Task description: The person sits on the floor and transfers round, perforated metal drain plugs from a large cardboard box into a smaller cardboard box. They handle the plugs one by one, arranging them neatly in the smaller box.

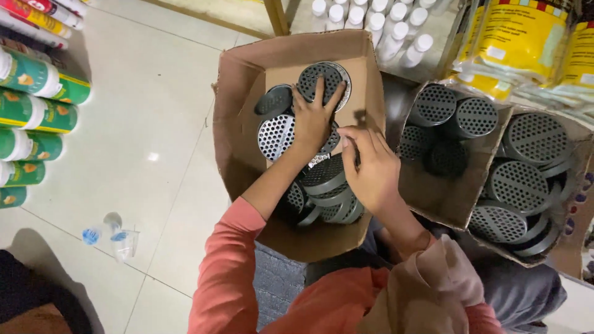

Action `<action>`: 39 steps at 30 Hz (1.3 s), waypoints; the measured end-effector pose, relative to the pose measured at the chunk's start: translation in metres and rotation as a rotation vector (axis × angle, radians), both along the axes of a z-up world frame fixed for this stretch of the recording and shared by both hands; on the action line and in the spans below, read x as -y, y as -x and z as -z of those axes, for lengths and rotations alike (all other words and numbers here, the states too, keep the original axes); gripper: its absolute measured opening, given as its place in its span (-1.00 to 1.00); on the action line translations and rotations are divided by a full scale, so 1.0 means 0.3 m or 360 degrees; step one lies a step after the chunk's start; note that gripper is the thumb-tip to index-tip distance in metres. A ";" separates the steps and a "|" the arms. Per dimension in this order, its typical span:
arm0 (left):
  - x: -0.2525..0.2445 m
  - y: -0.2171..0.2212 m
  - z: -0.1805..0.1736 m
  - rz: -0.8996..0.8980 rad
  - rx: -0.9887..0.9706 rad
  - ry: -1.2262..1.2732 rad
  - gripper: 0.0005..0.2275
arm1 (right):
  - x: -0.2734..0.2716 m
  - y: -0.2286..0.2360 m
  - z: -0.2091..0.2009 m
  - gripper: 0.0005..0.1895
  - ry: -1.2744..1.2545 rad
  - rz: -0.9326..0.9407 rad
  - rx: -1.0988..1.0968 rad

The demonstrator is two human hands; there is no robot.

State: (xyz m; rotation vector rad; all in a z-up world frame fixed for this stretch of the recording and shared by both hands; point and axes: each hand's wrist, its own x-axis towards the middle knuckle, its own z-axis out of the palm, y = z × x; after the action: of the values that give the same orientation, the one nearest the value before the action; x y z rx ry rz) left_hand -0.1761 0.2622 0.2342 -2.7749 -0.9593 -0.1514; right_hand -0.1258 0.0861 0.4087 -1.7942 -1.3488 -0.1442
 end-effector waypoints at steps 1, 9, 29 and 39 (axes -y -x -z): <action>-0.001 -0.005 0.017 0.0007 0.0155 -0.0312 -0.21 | 0.003 0.001 -0.001 -0.85 -0.0023 -0.0010 -0.0028; -0.085 0.015 -0.128 -0.0124 0.0417 -0.0710 -0.57 | 0.034 -0.018 0.002 -0.81 -0.0202 -0.0090 -0.0329; 0.898 -0.112 -0.487 0.0641 0.1431 0.1328 -0.53 | 0.679 -0.281 -0.030 -0.13 0.0199 0.0525 -0.2573; 0.818 -0.318 0.079 0.0344 0.1054 0.1018 -0.60 | 0.668 -0.312 0.590 -0.39 0.0622 0.1086 -0.1103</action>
State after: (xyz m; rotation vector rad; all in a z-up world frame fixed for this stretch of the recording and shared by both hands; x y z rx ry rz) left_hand -0.0807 0.0168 0.2105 -3.5046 -0.9472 -1.0123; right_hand -0.0323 -0.1143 0.2316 -2.2746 -0.2580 0.3755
